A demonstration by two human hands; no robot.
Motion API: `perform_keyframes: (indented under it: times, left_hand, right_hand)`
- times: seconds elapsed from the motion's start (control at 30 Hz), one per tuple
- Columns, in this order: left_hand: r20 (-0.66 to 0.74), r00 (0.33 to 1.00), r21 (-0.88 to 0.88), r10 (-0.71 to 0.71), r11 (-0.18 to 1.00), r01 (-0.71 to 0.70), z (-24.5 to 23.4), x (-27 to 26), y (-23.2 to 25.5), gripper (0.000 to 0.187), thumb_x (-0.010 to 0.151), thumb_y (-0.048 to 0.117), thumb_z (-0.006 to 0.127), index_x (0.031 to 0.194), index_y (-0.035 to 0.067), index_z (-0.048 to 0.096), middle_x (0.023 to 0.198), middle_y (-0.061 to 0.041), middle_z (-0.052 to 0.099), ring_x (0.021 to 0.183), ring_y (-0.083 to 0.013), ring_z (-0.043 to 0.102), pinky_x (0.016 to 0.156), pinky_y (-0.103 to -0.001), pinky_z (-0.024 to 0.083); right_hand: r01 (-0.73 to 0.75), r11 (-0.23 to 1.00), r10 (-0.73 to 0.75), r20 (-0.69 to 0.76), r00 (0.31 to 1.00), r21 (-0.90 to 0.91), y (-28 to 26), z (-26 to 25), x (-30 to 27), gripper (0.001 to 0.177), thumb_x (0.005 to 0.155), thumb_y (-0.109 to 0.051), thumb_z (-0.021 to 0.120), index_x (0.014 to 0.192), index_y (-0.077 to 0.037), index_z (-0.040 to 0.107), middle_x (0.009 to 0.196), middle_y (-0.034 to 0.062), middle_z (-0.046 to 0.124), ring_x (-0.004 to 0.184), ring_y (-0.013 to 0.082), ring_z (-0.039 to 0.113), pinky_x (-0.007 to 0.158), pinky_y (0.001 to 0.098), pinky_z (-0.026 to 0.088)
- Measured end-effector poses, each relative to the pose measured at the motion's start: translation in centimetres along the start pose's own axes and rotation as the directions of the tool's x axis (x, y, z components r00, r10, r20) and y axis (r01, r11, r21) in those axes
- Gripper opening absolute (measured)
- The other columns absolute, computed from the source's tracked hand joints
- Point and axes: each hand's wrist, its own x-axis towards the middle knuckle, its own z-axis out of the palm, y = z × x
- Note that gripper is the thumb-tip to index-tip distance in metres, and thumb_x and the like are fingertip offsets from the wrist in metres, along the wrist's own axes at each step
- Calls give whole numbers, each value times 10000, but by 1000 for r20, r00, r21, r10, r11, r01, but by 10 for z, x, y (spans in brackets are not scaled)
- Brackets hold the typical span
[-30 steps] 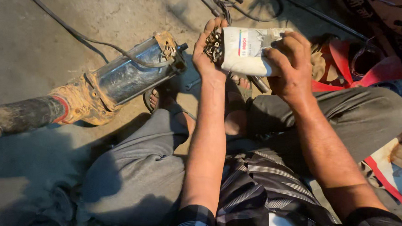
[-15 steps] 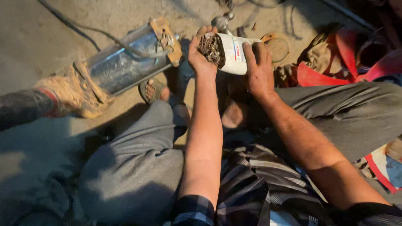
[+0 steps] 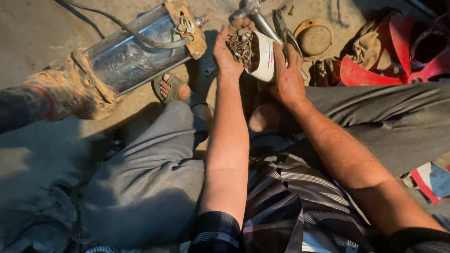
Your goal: The person sits on the floor and sorts small metal parts from a white container into their hand. They then use pliers to manipulate a small metal piece, holding it with the tool while adjusting it with their fingers. The person continues to handle the parts and tools throughout the clip.
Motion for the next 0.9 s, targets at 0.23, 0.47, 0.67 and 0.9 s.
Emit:
perform_keyframes:
  times: [0.23,0.47,0.67,0.9]
  left_hand:
    - [11,1000,29,13,999,-14,18,-8,7,485,1064,332,491,1206,-89,686,1234,-250,706,1209,-399,651,1103,-492,470]
    - [78,997,26,28,999,-30,21,-12,5,512,1105,339,464,1279,-99,664,1301,-252,689,1264,-381,626,1154,-493,444]
    - [102,994,52,47,997,-53,20,-9,4,549,1106,359,430,1297,-105,652,1317,-257,680,1278,-388,620,1163,-489,426]
    - [127,991,0,30,1000,-31,24,-12,4,545,1115,356,421,1318,-99,641,1351,-249,663,1325,-385,593,1194,-483,419]
  right_hand:
    - [-120,991,112,135,985,54,-11,-22,15,1245,545,-251,1014,1571,-83,328,1514,323,370,1375,523,390,1110,531,389]
    - [-38,994,29,88,996,104,-21,-40,13,1071,653,-271,975,1555,-78,431,1528,313,402,1388,497,440,1144,507,404]
    - [107,984,-104,-27,994,141,-39,-44,6,740,814,-286,943,1455,-116,615,1547,297,385,1426,485,398,1178,530,383]
    - [75,930,-65,-38,997,360,-31,-44,13,718,804,-233,945,1434,-121,618,1530,226,432,1399,397,485,1185,461,438]
